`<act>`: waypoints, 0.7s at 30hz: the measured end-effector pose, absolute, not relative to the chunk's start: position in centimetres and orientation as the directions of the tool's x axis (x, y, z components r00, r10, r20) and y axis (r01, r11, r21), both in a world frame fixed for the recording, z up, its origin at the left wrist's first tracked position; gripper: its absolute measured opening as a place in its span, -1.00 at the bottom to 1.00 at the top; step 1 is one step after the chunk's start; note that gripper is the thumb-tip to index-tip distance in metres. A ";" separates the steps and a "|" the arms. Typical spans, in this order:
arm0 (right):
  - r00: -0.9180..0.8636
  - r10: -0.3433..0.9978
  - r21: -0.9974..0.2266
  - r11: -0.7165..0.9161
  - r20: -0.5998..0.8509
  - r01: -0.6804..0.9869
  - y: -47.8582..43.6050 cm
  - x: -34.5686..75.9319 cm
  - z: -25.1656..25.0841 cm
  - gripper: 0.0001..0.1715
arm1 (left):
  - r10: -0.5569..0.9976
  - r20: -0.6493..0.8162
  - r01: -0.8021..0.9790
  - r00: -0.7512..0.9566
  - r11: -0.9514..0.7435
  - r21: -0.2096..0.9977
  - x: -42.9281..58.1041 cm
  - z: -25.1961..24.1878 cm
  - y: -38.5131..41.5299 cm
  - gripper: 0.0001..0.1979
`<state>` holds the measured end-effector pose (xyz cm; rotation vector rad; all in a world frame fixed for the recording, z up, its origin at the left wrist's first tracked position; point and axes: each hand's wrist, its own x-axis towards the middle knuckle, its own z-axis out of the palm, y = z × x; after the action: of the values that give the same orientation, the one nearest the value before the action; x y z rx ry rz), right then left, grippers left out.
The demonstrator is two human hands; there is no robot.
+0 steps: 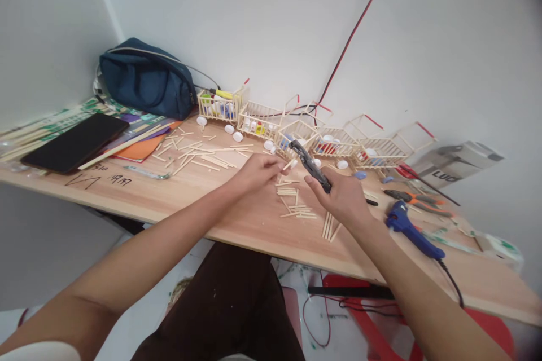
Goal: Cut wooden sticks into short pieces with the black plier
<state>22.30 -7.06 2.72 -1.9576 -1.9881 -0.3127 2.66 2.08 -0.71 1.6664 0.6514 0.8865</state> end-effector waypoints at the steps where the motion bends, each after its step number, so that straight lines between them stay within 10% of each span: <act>1: -0.009 0.923 -0.060 0.035 0.386 0.998 -6.9 22.2 2.7 -0.35 | 0.781 0.197 -0.102 0.593 -0.169 0.980 2.5 -0.6 2.3 -0.64; 7: -0.032 0.929 -0.066 0.060 0.368 0.996 -5.5 20.9 3.4 -0.36 | 0.779 0.101 -0.263 0.619 0.084 0.961 1.4 1.5 3.1 -0.63; 14: -0.157 0.988 -0.774 0.093 -0.009 0.626 -2.7 19.3 4.9 -0.23 | 0.842 0.149 -0.302 0.518 0.017 0.953 -1.1 5.1 4.9 -0.72; 21: -0.215 0.972 -0.870 0.028 -0.091 0.492 -1.5 17.8 4.5 -0.22 | 0.805 0.198 -0.359 0.559 0.019 0.933 -2.0 4.0 6.1 -0.69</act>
<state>17.81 -1.54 4.52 -1.4894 -1.7564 1.1199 -1.99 6.11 3.97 1.2475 0.4493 0.9517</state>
